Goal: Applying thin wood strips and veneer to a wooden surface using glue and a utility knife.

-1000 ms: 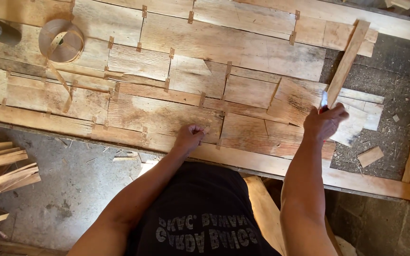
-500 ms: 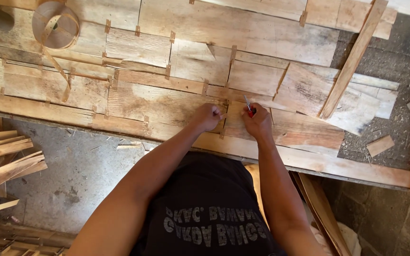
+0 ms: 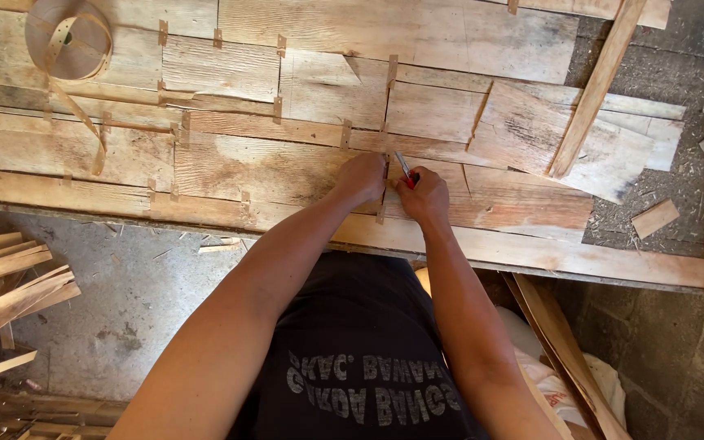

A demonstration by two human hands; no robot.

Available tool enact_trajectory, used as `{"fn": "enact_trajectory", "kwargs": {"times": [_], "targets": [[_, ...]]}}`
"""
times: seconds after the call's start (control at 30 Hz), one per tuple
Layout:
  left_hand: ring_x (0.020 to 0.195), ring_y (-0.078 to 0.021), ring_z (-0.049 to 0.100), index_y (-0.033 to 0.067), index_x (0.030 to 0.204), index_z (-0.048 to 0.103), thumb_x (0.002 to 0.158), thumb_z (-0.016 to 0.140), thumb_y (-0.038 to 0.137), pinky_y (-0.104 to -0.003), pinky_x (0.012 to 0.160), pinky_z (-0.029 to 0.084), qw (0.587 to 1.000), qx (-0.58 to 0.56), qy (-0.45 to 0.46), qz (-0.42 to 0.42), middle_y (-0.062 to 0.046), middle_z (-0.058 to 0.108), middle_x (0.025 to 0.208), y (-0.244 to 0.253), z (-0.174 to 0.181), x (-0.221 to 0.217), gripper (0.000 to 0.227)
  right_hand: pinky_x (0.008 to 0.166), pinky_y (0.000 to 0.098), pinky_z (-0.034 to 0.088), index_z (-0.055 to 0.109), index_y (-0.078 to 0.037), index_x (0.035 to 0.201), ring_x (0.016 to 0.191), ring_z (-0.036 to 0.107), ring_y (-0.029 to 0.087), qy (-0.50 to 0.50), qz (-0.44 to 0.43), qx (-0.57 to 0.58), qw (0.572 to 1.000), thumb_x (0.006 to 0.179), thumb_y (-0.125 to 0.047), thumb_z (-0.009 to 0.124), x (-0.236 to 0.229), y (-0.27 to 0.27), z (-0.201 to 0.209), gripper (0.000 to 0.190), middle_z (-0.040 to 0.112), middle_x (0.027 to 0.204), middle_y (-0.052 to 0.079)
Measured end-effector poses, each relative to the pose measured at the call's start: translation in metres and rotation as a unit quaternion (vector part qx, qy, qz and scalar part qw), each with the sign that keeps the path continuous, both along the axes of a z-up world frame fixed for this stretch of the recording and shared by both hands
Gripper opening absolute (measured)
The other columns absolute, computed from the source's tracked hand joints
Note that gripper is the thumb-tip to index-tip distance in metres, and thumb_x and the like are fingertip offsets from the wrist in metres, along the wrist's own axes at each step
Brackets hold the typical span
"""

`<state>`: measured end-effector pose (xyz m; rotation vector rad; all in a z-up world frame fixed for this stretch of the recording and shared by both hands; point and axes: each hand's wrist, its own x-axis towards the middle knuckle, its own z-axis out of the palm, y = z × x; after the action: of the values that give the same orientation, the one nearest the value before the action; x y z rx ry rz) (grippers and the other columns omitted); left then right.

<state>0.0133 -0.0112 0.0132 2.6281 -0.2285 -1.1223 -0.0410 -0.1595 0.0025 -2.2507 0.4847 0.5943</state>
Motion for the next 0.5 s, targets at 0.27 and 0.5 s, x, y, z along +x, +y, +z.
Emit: {"fn": "enact_trajectory", "kwargs": {"times": [0.27,0.5], "targets": [[0.102,-0.0321,0.073,0.0008,0.104,0.071,0.084,0.08,0.013,-0.045,0.085,0.059,0.998,0.012,0.023,0.048,-0.019,0.074,0.106,-0.003,0.011,-0.005,0.025,0.078,0.0447,0.056,0.075,-0.008,0.1,0.088,0.073,0.032,0.001,0.013,-0.043,0.999,0.081,-0.042,0.085,0.002,0.006,0.003,0.04,0.076,0.092,0.014],[0.108,-0.0345,0.071,0.0,0.108,0.071,0.082,0.082,0.024,-0.045,0.089,0.058,0.996,0.006,0.019,0.092,-0.02,0.073,0.111,-0.005,0.002,-0.001,0.037,0.084,0.0442,0.056,0.074,-0.012,0.109,0.097,0.072,0.031,0.031,0.024,-0.085,0.996,0.082,-0.041,0.083,0.007,0.01,0.006,0.041,0.075,0.1,0.013]]}}
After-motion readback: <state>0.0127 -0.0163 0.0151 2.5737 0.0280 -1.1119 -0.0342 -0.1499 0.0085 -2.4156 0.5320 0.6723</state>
